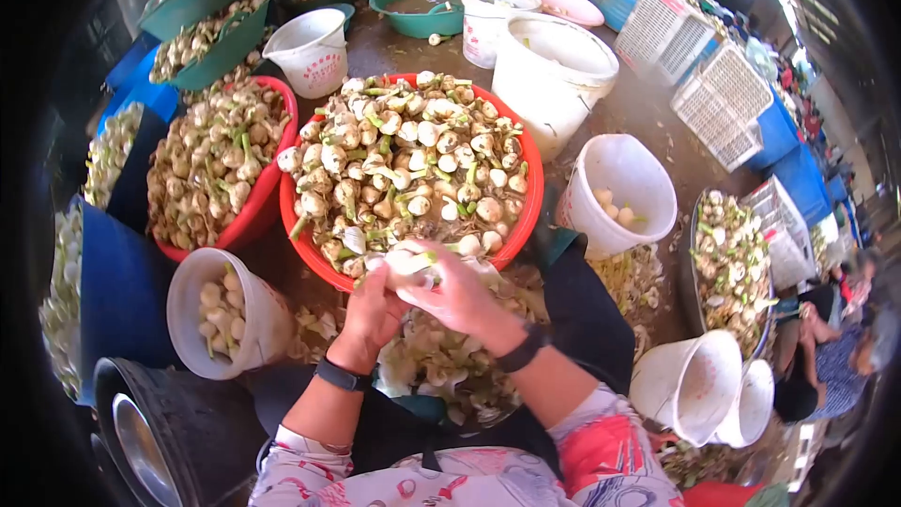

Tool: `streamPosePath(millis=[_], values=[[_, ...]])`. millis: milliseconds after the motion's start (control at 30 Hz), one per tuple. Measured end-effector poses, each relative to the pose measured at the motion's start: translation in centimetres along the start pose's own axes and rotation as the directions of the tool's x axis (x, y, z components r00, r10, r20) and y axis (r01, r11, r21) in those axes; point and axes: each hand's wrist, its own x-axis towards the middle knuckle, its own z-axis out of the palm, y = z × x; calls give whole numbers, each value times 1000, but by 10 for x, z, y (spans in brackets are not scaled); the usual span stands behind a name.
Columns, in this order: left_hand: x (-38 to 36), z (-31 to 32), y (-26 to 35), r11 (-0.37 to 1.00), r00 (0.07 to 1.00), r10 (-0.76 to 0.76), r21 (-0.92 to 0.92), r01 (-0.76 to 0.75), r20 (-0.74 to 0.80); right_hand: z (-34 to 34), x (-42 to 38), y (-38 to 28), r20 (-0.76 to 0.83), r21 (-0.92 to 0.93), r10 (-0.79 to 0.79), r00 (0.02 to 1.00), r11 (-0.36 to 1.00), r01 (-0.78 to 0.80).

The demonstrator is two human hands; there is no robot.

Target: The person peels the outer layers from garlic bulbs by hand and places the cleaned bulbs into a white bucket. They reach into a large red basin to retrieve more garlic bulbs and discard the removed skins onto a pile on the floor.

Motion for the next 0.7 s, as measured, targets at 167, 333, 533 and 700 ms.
streamPosePath(millis=[167, 333, 533, 700], values=[[5, 1, -2, 972, 975, -170, 140, 189, -141, 15, 51, 80, -212, 252, 556, 804, 826, -505], [22, -12, -3, 970, 980, -138, 179, 163, -147, 33, 54, 181, 252, -623, -52, 966, 755, 203], [39, -13, 3, 924, 986, 48, 383, 17, -158, 3, 79, 94, 27, 768, 583, 812, 507, -390], [25, 5, 14, 465, 836, 509, 752, -468, 205, 26, 52, 43, 283, 927, 692, 664, -19, -375]])
